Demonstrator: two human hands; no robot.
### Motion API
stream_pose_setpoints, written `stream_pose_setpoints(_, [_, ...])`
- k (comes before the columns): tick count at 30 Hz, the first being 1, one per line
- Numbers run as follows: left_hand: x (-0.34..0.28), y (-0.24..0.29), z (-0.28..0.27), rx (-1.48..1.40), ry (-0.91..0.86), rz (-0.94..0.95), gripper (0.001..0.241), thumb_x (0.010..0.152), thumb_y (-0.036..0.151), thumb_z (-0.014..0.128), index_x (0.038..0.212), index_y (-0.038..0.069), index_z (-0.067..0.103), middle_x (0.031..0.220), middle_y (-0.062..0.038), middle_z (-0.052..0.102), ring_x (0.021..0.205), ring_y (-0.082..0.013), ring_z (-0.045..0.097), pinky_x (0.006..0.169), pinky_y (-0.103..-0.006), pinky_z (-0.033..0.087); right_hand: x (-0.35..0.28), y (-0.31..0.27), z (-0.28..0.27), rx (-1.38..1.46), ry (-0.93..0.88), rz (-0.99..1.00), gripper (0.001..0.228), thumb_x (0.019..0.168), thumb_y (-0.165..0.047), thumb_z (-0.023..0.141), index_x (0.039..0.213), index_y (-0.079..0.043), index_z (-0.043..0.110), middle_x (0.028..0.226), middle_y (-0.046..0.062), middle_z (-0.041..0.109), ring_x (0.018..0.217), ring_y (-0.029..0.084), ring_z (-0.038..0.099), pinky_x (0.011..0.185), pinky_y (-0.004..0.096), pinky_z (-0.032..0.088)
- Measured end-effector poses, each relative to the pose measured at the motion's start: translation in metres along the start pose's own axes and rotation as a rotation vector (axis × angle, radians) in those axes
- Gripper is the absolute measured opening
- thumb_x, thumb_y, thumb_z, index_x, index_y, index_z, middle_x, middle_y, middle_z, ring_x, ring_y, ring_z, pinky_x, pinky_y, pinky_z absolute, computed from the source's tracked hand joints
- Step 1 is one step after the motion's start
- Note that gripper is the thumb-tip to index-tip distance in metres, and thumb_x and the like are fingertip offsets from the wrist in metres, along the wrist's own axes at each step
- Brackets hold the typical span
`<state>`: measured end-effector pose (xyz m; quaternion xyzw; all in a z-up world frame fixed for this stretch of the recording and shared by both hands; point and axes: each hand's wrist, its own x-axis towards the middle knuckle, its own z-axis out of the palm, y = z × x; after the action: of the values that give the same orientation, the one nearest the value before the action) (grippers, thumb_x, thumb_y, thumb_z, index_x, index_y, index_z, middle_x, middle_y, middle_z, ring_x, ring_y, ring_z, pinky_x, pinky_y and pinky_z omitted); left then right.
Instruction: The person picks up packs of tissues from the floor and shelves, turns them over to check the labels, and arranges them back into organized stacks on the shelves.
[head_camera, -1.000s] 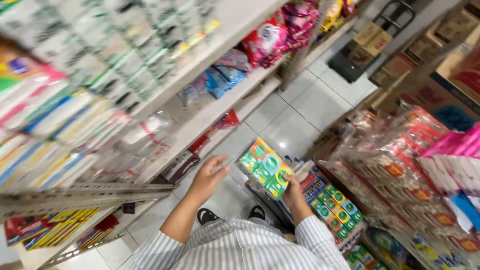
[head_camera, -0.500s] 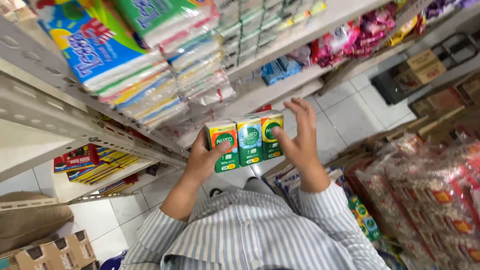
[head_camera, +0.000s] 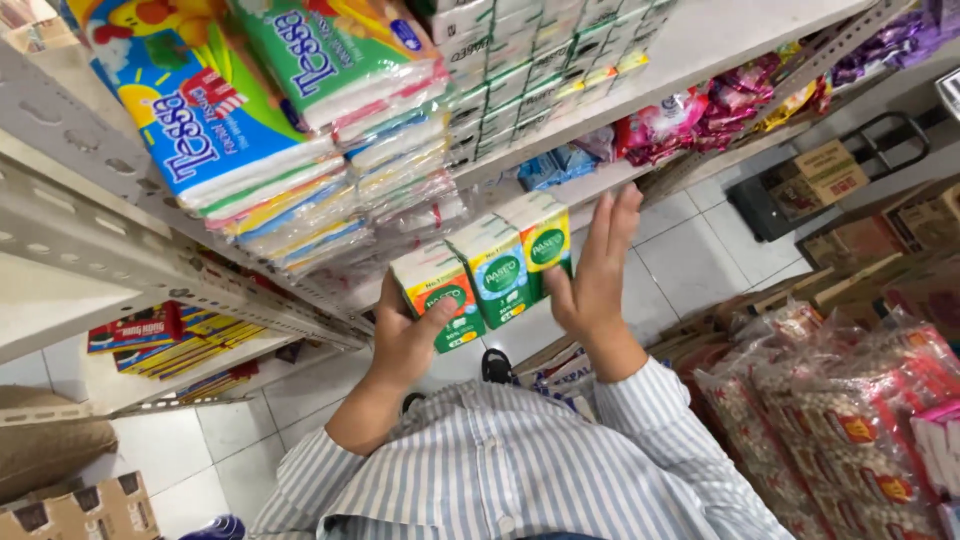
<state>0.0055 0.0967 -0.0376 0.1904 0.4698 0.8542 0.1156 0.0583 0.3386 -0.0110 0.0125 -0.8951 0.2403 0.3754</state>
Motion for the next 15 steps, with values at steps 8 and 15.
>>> stream_pose_setpoints(8, [0.026,-0.016,0.023,0.229,-0.108,0.160,0.057,0.096,0.027,0.078,0.139,0.001,0.050,0.133,-0.010,0.064,0.122,-0.0183,0.062,0.107,-0.0356,0.051,-0.019,0.000,0.026,-0.131,-0.085,-0.612,0.083,0.098,-0.062,0.056,0.160,-0.012,0.035,0.170,0.010,0.028,0.160,0.035,0.022,0.129,0.064,0.002])
stream_pose_setpoints(15, [0.035,0.049,0.018,1.336,-0.310,1.080,0.043,0.089,0.027,0.084,0.126,0.029,0.063,0.133,0.001,0.058,0.124,-0.0216,0.056,0.111,-0.0464,0.044,0.034,0.034,-0.043,0.296,0.235,-0.090,0.074,0.112,-0.056,0.029,0.158,0.000,0.040,0.170,0.020,0.031,0.163,0.034,0.023,0.135,0.054,0.012])
